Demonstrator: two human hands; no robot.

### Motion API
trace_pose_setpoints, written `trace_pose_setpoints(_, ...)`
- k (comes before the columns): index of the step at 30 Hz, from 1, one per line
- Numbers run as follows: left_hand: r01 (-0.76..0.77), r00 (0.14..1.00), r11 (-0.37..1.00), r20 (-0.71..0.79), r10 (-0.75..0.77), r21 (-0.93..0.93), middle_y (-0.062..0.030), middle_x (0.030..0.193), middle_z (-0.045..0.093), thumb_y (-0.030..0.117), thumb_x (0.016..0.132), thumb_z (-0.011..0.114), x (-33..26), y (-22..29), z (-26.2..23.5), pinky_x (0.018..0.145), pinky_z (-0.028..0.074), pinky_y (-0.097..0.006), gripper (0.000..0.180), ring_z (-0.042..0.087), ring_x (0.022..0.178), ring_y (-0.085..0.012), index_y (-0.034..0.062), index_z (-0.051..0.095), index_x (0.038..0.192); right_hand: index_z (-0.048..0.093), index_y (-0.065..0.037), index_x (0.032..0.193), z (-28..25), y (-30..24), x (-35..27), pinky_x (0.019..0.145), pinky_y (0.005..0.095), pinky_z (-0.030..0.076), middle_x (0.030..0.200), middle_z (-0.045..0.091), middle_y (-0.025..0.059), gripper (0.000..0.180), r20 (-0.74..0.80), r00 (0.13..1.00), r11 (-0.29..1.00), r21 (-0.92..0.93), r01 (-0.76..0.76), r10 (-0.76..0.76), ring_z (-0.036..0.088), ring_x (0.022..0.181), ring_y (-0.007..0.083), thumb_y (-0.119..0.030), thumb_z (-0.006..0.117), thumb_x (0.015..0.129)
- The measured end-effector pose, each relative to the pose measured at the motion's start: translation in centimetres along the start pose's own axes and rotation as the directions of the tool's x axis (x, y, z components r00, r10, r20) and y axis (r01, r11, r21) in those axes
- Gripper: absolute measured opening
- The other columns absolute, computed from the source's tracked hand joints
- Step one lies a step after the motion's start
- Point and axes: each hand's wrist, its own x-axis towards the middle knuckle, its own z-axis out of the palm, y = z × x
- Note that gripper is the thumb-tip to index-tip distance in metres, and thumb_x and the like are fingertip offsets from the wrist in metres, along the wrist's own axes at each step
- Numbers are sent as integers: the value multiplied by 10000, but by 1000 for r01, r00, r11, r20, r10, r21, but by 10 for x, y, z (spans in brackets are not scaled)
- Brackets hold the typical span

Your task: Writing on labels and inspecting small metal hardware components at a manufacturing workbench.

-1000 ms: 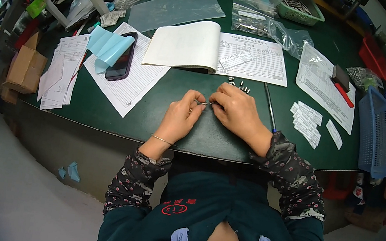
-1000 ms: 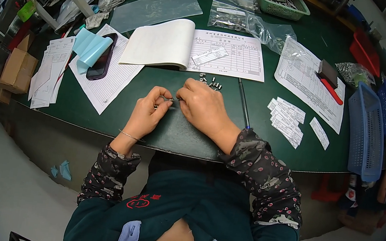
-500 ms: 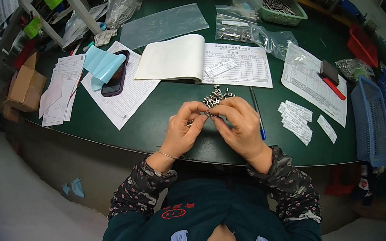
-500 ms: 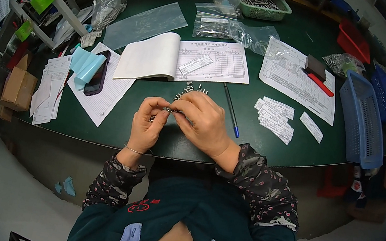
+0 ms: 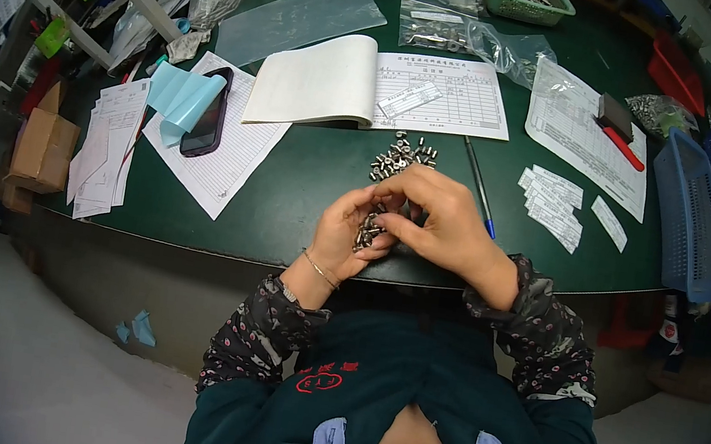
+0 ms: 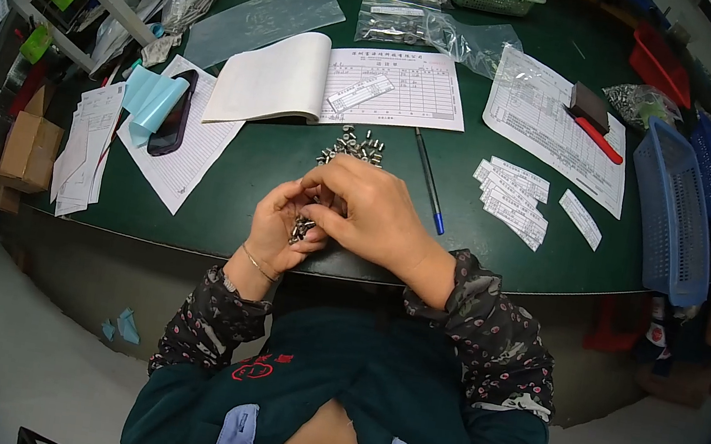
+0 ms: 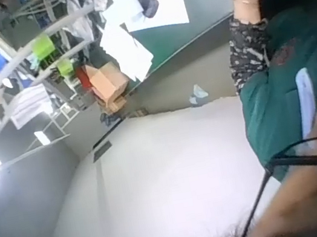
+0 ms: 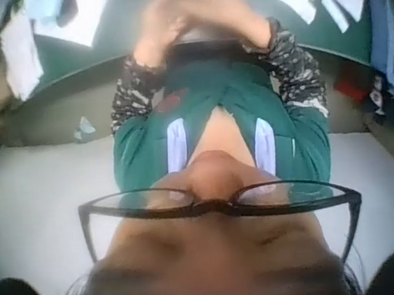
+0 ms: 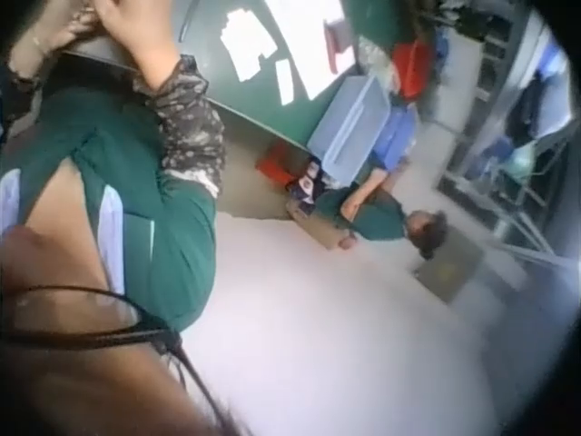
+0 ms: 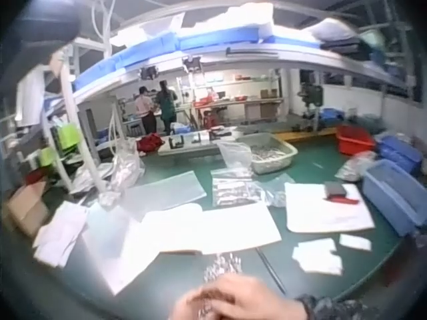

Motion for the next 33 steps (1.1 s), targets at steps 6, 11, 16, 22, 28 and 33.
trace_pose_setpoints(6, -170, 985, 928, 74, 154, 332, 16, 536, 369, 268, 931, 387, 8, 17, -8, 325, 240, -157, 273, 322, 398, -54, 60, 454, 768, 587, -65, 807, -21, 31, 3, 575, 323, 454, 762, 563, 54, 111, -123, 976, 913, -348, -214, 182, 573, 672, 220, -75, 623, 703)
trace_pose_setpoints(11, -324, 837, 89, 242, 491, 942, -17, 534, 473, 209, 888, 473, 20, 22, -13, 399, 354, -233, 165, 431, 411, -132, 46, 500, 881, 580, -56, 787, -15, 40, -3, 573, 336, 443, 735, 539, 61, 115, 64, 998, 869, -495, 20, 14, 557, 693, 235, -55, 624, 680)
trace_pose_setpoints(16, -76, 842, -465, 306, 444, 882, -135, 681, 590, 172, 828, 519, 23, 21, -6, 517, 442, -408, 116, 566, 621, -339, 102, 494, 916, 559, -56, 772, -10, 42, -6, 577, 363, 444, 723, 526, 67, 118, 148, 987, 858, -513, 17, 69, 550, 696, 259, -80, 626, 679)
trace_pose_setpoints(22, -123, 807, -600, 432, 402, 790, -109, 632, 584, 144, 822, 491, 24, 16, -9, 479, 444, -420, 97, 573, 579, -316, 84, 466, 894, 533, -37, 743, -11, 43, -10, 579, 374, 446, 745, 533, 83, 101, 177, 978, 867, -498, -5, 108, 551, 709, 270, -69, 607, 683)
trace_pose_setpoints(28, -114, 819, -677, 454, 350, 727, -101, 614, 573, 122, 821, 471, 23, 12, -7, 461, 447, -390, 73, 579, 565, -284, 74, 476, 876, 540, -27, 799, -9, 36, -5, 603, 361, 463, 771, 526, 91, 94, 85, 996, 892, -452, 16, 25, 550, 738, 271, -31, 545, 706)
trace_pose_setpoints(33, -135, 858, -624, 406, 314, 769, -112, 611, 573, 139, 816, 492, 10, 15, -5, 475, 447, -412, 98, 573, 567, -314, 74, 469, 885, 543, -36, 770, -1, 41, 0, 586, 331, 465, 764, 510, 66, 76, 169, 981, 836, -522, 167, -90, 540, 752, 230, -42, 520, 698)
